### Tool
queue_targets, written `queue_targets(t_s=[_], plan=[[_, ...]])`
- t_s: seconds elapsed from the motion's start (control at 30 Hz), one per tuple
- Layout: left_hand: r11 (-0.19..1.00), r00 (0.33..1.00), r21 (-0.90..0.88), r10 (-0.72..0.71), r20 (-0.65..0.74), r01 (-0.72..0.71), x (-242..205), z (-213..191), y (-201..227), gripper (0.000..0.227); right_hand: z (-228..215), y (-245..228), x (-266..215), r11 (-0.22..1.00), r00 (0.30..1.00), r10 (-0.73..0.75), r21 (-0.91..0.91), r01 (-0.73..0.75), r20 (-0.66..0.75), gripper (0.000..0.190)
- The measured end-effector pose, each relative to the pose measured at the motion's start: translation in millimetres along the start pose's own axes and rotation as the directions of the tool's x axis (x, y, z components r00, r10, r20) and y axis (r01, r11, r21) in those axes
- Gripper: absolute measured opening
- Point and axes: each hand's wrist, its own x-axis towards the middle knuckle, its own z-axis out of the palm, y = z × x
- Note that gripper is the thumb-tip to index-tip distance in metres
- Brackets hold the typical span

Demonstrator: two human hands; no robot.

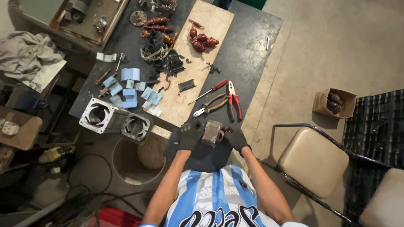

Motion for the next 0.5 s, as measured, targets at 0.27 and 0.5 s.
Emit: queue_targets(t_s=[0.27, 0.5], plan=[[0.884, 0.979, -0.424, -0.157, 0.127, 0.197, 37, 25, -63, 0.046, -7, -55, -29, 0.998, 0.999, 0.03, 0.046, -0.032, 0.037, 0.054], [0.803, 0.902, -0.415, -0.358, 0.239, 0.429, 5, 21, -50, 0.064, -5, -27, -25, 0.998, 0.997, 0.033, 0.051, -0.037, 0.075, 0.055]])
